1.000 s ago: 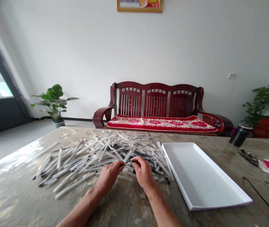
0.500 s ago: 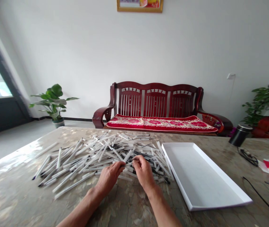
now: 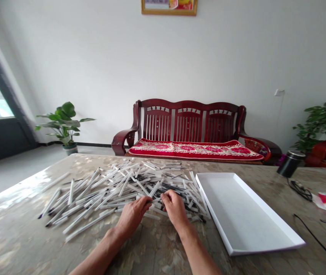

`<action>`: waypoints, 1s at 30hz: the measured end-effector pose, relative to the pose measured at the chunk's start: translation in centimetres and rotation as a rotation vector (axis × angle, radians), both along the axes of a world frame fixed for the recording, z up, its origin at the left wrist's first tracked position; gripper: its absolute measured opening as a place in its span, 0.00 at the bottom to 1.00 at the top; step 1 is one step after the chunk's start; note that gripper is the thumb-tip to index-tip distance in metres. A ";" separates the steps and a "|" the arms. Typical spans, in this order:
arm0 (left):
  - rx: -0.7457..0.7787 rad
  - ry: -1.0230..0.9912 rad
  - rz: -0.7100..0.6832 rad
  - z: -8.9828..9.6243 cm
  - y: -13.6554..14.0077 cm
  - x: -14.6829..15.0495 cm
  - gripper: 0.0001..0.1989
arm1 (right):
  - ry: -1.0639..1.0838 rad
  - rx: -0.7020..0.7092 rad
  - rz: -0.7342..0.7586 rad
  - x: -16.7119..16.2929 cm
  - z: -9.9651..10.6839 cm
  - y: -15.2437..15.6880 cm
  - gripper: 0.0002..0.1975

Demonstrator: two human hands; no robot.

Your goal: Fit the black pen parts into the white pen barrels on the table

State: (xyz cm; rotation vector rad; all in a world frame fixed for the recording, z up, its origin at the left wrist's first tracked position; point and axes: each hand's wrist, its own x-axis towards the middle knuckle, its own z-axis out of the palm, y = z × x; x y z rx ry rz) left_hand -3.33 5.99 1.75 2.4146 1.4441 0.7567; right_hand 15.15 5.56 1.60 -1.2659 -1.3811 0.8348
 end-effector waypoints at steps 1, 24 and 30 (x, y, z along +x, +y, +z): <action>-0.004 0.001 -0.006 0.0 0.0 0.0 0.09 | -0.013 0.008 -0.001 0.0 0.0 0.0 0.13; -0.020 0.001 0.017 0.4 0.7 0.2 0.11 | -0.008 -0.104 -0.071 1.0 -0.5 0.9 0.14; -0.024 0.008 0.089 0.5 1.2 -0.1 0.12 | 0.051 -0.025 -0.092 1.4 -0.1 1.1 0.14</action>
